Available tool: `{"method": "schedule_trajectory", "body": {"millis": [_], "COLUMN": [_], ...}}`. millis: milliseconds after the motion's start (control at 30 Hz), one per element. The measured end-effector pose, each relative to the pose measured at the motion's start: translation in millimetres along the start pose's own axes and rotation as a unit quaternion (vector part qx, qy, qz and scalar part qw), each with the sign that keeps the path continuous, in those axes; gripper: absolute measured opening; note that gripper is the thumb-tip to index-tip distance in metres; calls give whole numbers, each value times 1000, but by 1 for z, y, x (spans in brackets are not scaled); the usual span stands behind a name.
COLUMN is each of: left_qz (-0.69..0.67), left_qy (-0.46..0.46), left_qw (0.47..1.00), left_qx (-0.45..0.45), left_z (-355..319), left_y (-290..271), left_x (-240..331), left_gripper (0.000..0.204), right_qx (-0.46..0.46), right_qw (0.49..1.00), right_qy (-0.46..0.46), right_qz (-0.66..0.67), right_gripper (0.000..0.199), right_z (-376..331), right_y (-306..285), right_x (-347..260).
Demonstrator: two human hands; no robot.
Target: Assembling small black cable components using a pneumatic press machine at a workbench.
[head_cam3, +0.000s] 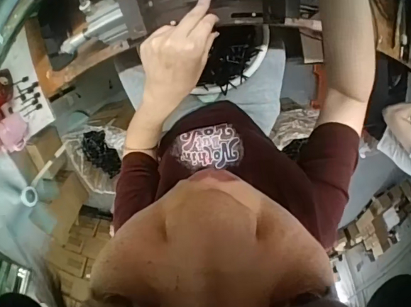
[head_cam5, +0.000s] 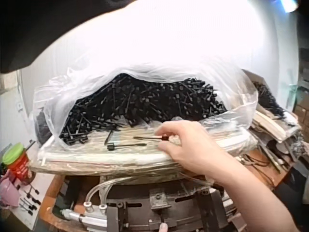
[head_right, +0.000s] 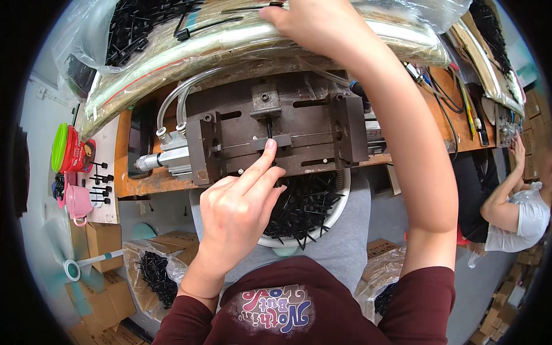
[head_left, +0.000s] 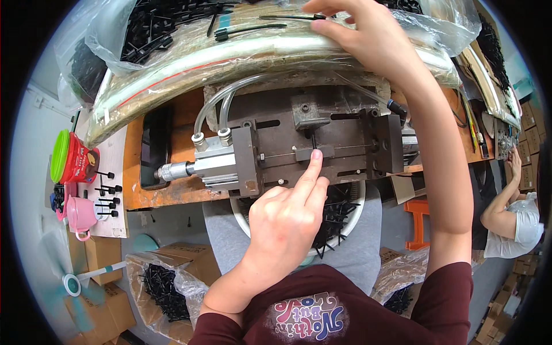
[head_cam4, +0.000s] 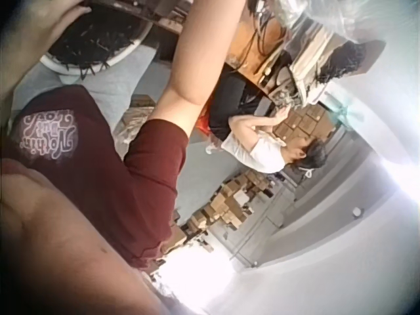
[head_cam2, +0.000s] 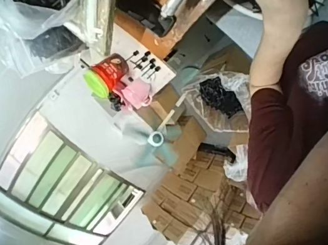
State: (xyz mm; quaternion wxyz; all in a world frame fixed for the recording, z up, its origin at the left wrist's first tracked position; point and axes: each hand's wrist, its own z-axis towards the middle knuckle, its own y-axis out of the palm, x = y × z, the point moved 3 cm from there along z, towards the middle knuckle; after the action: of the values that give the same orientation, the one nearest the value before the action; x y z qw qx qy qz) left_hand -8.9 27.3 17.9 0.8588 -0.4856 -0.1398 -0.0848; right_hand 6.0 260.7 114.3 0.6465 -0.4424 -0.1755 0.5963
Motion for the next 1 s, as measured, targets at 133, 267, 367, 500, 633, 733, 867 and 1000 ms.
{"method": "schedule_trajectory", "body": {"millis": [133, 267, 367, 500, 633, 733, 867, 1000], "left_qz": [9, 17, -5, -14, -82, -136, -137, -167], "left_qy": [-11, -9, -2, 8, 17, 35, 36, 5], "left_qw": [1000, 1000, 1000, 1000, 996, 986, 985, 986], "left_qx": [-19, -13, -1, 2, -40, -94, -96, 23], "left_z": [2, 1, 3, 2, -5, -16, -8, 17], "left_y": [-3, 0, 0, -4, -17, -20, -36, -56], "left_x": [-4, -5, -3, -4, -1, -1, -1, -29], "left_gripper": [27, 26, 26, 26, 26, 27, 35, 34], "right_qx": [-124, -12, -18, -132, -111, -101, -120, -95], "right_qw": [988, 1000, 998, 989, 993, 995, 992, 995], "right_qy": [64, 0, -65, -55, -47, 11, 24, 21], "right_qz": [67, -14, -11, -29, 8, -13, 2, 36], "right_gripper": [21, 22, 26, 30, 30, 30, 26, 22], "right_z": [3, 3, 12, 23, 17, 23, 26, -6], "right_y": [2, 1, -4, 19, 11, 12, 10, -13], "right_x": [-15, -10, 2, 2, 2, 10, 14, -9]}}
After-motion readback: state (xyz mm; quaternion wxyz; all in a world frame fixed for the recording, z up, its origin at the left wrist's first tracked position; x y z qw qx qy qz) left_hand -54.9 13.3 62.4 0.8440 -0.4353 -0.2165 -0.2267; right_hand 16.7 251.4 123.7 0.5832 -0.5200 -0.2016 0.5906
